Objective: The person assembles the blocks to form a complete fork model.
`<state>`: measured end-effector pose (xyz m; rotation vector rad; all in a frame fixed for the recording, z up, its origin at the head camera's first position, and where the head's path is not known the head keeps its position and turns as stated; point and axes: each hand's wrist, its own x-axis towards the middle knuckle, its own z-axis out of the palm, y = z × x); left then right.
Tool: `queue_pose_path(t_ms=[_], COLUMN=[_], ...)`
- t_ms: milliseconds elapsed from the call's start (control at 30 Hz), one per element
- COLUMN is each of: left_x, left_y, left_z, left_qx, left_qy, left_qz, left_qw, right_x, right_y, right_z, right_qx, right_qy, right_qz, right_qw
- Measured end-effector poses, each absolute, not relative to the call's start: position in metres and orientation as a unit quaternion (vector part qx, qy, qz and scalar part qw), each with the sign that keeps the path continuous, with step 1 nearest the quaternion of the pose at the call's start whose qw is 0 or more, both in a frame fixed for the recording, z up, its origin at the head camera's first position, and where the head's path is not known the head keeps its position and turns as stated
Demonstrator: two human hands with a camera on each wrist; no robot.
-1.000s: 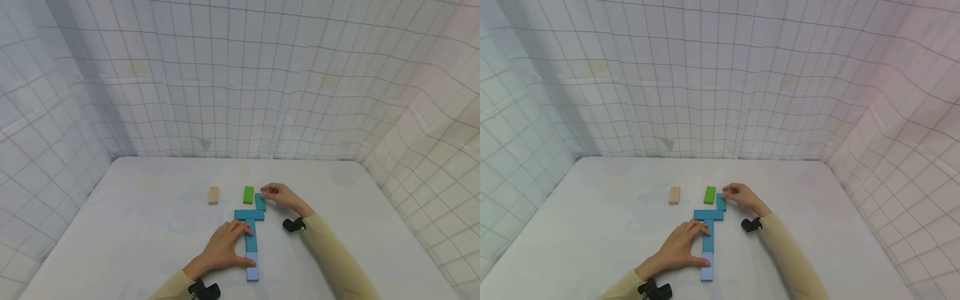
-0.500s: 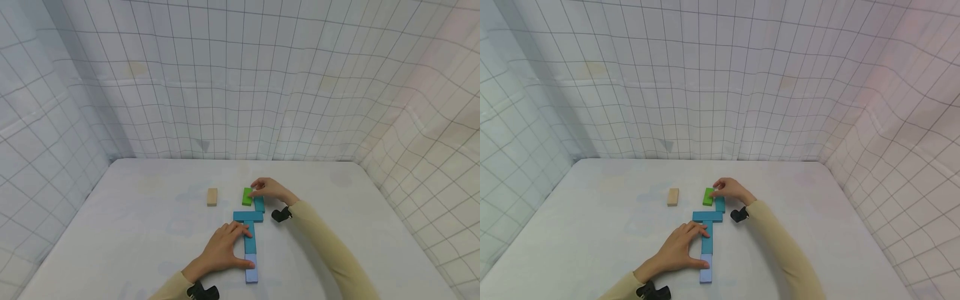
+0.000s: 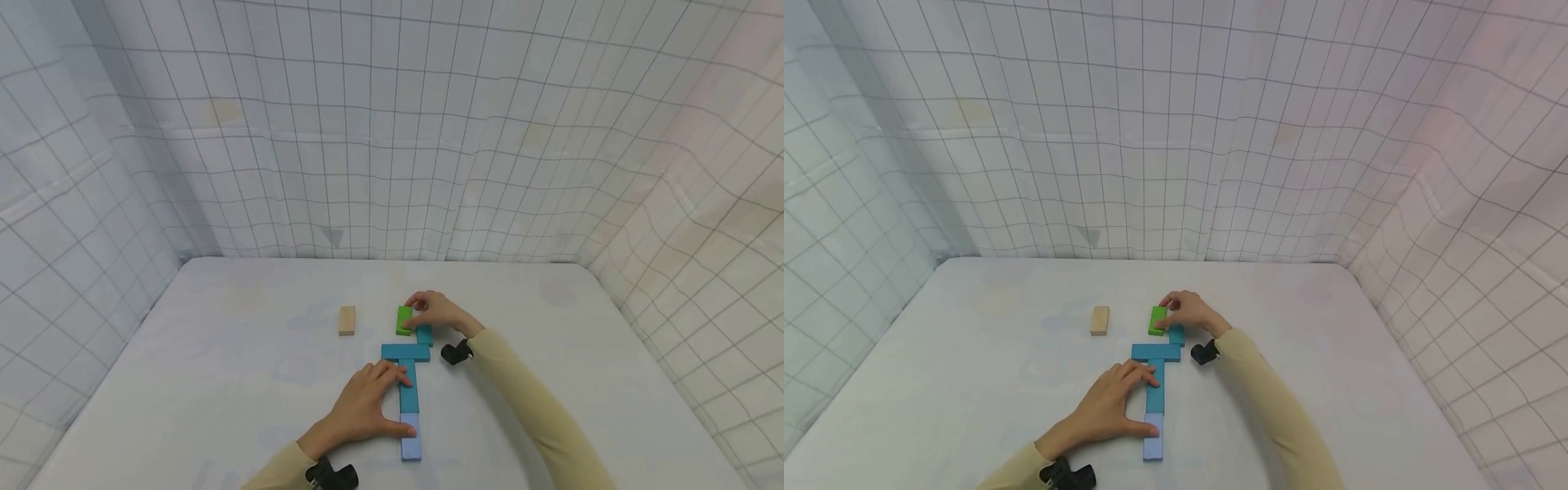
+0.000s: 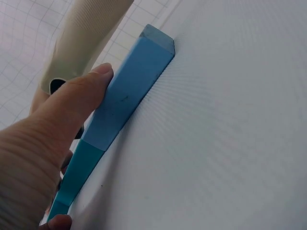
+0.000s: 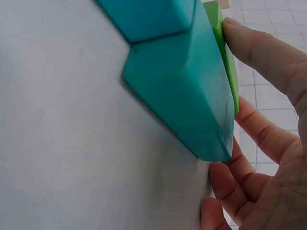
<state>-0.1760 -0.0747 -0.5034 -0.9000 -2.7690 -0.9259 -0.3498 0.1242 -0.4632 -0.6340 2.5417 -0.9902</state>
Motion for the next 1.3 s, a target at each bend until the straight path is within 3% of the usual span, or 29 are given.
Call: queue_pose_path(t_ms=[200,567,1000,1300], left_x=[-0.177,-0.178,-0.176,-0.176], left_y=[-0.075,-0.075,-0.076,-0.075], left_z=[-0.503,-0.501,-0.501,-0.501], left_qx=[-0.297,-0.297,-0.296,-0.297], left_qy=[-0.903,-0.902,-0.902,-0.903], left_qz=[-0.307,-0.311,-0.312,-0.309], left_qw=[0.047,0.037,0.037,0.038], right_x=[-0.348,-0.347,-0.341,-0.332], right_y=[0.125,0.115,0.105,0.105], right_z=[-0.458,-0.455,-0.453,-0.451], right_qx=[-0.238,-0.317,-0.264,-0.276], right_qy=[0.895,0.907,0.931,0.935], right_qz=[-0.340,-0.259,-0.233,-0.210], right_qw=[0.165,0.104,0.101,0.076])
